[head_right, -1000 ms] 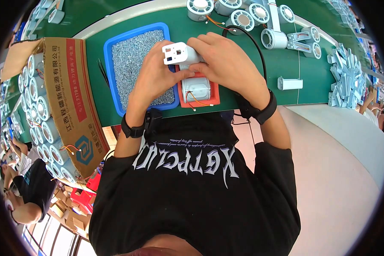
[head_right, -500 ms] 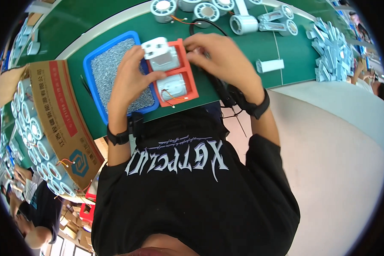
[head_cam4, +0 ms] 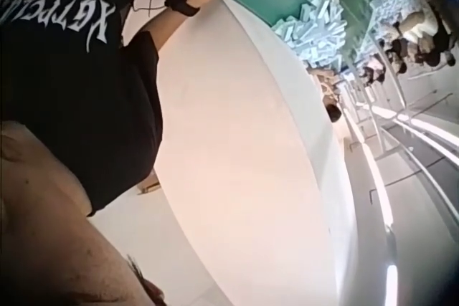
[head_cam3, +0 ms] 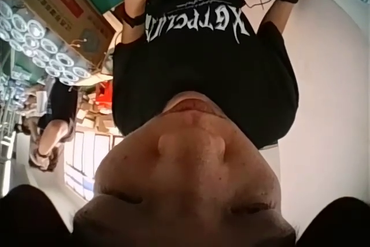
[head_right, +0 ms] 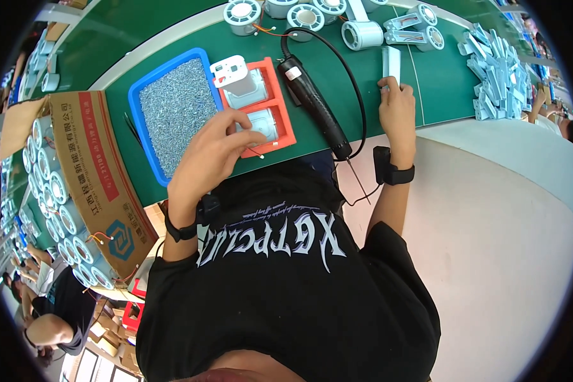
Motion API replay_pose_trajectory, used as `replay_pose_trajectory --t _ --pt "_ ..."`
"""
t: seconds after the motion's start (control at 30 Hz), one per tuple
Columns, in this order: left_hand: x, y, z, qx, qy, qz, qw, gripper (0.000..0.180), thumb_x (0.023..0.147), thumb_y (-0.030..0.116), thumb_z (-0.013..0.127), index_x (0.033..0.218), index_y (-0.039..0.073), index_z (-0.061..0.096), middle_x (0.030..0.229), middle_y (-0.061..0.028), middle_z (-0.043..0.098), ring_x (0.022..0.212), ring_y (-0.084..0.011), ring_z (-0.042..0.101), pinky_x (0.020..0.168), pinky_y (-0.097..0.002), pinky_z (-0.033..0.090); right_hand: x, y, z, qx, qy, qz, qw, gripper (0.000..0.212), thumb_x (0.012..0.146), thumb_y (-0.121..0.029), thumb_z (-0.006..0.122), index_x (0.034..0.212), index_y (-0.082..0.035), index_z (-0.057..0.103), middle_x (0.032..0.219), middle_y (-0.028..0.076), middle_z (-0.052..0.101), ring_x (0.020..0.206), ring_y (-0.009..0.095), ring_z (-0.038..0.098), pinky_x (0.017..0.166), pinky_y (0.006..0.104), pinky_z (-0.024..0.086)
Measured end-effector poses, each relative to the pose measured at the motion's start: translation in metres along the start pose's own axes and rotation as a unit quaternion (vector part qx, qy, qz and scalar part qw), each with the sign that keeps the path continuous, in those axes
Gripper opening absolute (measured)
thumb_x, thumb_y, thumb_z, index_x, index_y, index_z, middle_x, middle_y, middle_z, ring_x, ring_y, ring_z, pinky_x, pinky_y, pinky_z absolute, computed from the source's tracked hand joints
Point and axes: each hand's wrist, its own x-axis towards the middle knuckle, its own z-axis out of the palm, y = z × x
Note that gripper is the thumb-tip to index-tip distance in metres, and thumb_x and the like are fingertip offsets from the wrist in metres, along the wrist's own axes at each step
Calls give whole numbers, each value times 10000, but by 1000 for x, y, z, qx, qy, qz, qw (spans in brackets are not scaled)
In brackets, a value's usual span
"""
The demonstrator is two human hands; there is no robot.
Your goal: The person picks up a screw from a tray, places it into a fan component, and drives it in with a power screwdriver. They then set the screwdriver down, pick up a fan motor and a plastic housing, fit them together, and place the assembly into a red jig.
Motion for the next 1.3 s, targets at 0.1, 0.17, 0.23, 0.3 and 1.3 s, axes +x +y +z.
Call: replay_pose_trajectory --t 0.1,0.17,0.23,0.3,1.3 --pt "3 -6 -2 19 -15 30 999 192 771 -45 603 928 51 657 921 -80 569 840 -298 585 716 -388 478 8 -3 2 20 1 -14 1000 173 945 -146 514 1085 -45 516 852 207 609 836 410 570 734 478 456" --pt "0 -7 -2 -15 -5 28 999 180 771 -49 607 914 47 658 910 -79 562 818 -294 591 702 -394 480 10 -6 1 -11 -28 28 999 184 931 -148 531 1079 -40 517 886 212 615 860 423 576 747 473 458" --pt "-2 -11 3 -32 5 33 999 174 770 -51 609 907 45 659 905 -79 559 808 -292 594 695 -397 482 12 -4 -3 17 -20 27 999 205 919 -153 548 1086 -39 514 888 218 616 869 426 581 745 470 460" --pt "-7 -14 8 -80 50 25 995 170 766 -56 630 906 36 660 866 -74 568 746 -230 599 639 -343 476 14 -5 -10 75 -19 30 997 250 895 -162 582 1099 -37 507 891 230 619 887 433 591 740 464 463" --pt "-7 -8 25 -363 138 -82 918 295 786 -76 667 1067 2 624 962 -114 637 835 -174 646 727 -258 523 -30 -151 -31 675 -134 -114 717 381 952 -231 564 1236 -17 429 1187 152 572 1126 225 557 958 372 445"
